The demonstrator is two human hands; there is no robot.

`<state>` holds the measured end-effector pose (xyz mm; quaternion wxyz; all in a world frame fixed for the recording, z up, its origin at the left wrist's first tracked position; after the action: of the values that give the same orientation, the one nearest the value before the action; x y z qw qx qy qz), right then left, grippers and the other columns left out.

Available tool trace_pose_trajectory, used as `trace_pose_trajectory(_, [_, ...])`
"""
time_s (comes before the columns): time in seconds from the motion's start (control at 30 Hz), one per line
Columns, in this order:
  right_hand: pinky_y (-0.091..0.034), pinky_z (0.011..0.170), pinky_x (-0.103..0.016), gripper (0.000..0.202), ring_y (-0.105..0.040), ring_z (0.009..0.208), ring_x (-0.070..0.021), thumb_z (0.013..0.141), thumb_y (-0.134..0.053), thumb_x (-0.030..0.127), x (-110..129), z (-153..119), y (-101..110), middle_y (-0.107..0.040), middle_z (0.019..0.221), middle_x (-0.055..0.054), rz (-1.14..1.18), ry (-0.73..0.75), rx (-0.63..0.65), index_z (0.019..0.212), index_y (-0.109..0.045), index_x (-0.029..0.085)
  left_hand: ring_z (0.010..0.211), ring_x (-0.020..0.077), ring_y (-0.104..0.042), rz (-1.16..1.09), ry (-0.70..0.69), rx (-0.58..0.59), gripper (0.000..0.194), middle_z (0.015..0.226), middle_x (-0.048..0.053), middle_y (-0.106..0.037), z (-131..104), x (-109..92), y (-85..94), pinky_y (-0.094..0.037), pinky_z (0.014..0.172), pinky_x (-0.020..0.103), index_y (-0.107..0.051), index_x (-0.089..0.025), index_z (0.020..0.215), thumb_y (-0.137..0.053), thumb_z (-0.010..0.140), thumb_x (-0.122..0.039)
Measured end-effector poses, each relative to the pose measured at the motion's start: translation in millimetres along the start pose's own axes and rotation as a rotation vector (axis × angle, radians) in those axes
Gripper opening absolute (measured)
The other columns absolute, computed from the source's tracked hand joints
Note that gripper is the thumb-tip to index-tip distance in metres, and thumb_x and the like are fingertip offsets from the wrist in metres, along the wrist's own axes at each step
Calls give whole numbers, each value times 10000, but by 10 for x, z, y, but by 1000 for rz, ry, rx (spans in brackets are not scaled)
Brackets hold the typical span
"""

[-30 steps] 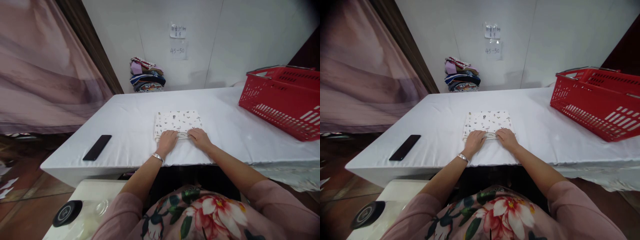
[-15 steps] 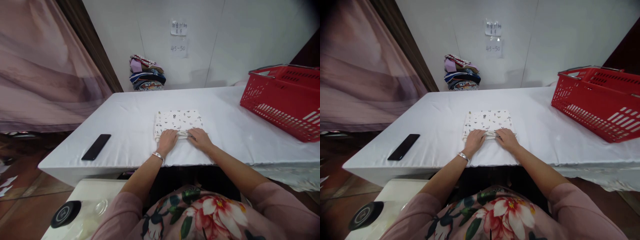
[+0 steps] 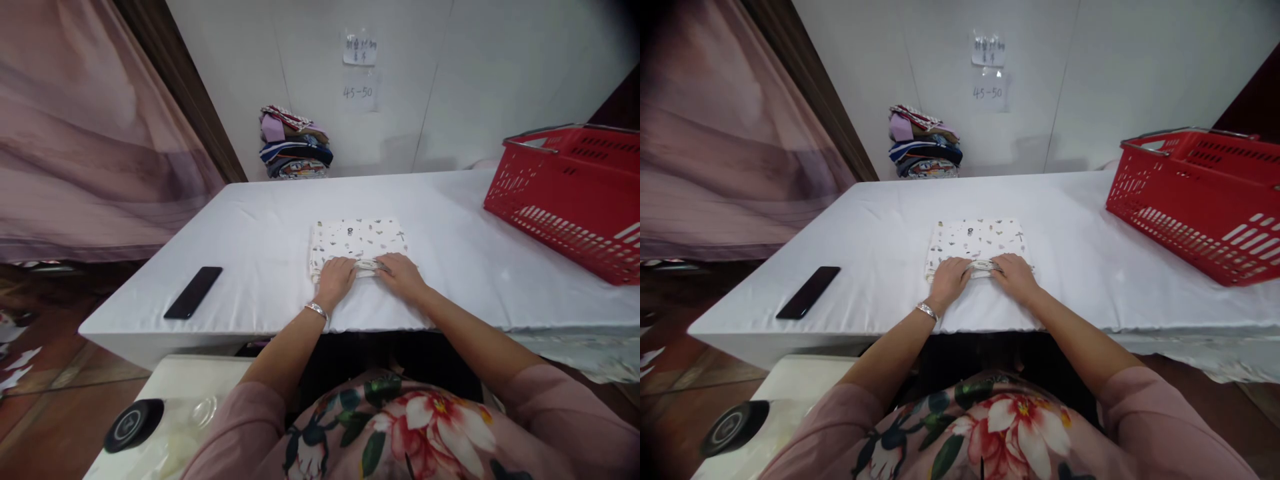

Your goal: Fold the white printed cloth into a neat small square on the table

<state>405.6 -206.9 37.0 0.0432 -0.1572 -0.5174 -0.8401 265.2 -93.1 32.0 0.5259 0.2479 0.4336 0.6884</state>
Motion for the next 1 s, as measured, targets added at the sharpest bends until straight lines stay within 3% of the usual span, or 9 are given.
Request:
trace_pose_trajectory(0.2, [-399,805,-357,257,-532,914,-237,896,-464,323,38,56,-41,-641,1011,-80,-112,-39,32,1073,-600,197,893,194,-543,-17,30,-12,217,958,51,-628,14,19,-3,-397,772,337,-574,-198,1049,-433,924,-306])
trace_pose_trajectory(0.47, [-421,863,-387,324,-553,998,-233,923,-376,220,-79,-67,-70,-636,1109,-92,-135,153,-70,1191,-556,191,922,200,-548,6,3,21,236,1020,54,-627,-23,-15,30,-413,785,340,-546,-216,1119,-449,909,-267])
trace_pose_trajectory(0.73, [-440,885,-404,285,-558,1026,-225,858,-434,110,-95,-130,-92,-631,1133,-80,-130,240,-104,1043,-628,208,1007,198,-537,92,-68,73,245,1235,47,-558,-83,-59,63,-425,829,341,-597,-222,996,-433,863,-98])
trace_pose_trajectory(1.0, [-434,888,-422,241,-548,1010,-238,806,-467,92,-89,-149,-94,-619,1136,-109,-129,274,-119,966,-629,171,1056,212,-515,86,-118,82,208,1246,45,-547,-122,-54,65,-423,856,357,-622,-233,987,-492,849,-147])
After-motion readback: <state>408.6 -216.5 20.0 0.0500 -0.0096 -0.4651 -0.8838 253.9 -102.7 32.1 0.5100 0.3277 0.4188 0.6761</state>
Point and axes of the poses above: each hand's wrist, its own z-axis towards the middle knuckle, its own y-axis out of the back of the hand, x = y × z, the point moved 4 cm from there along z, towards the middle knuckle
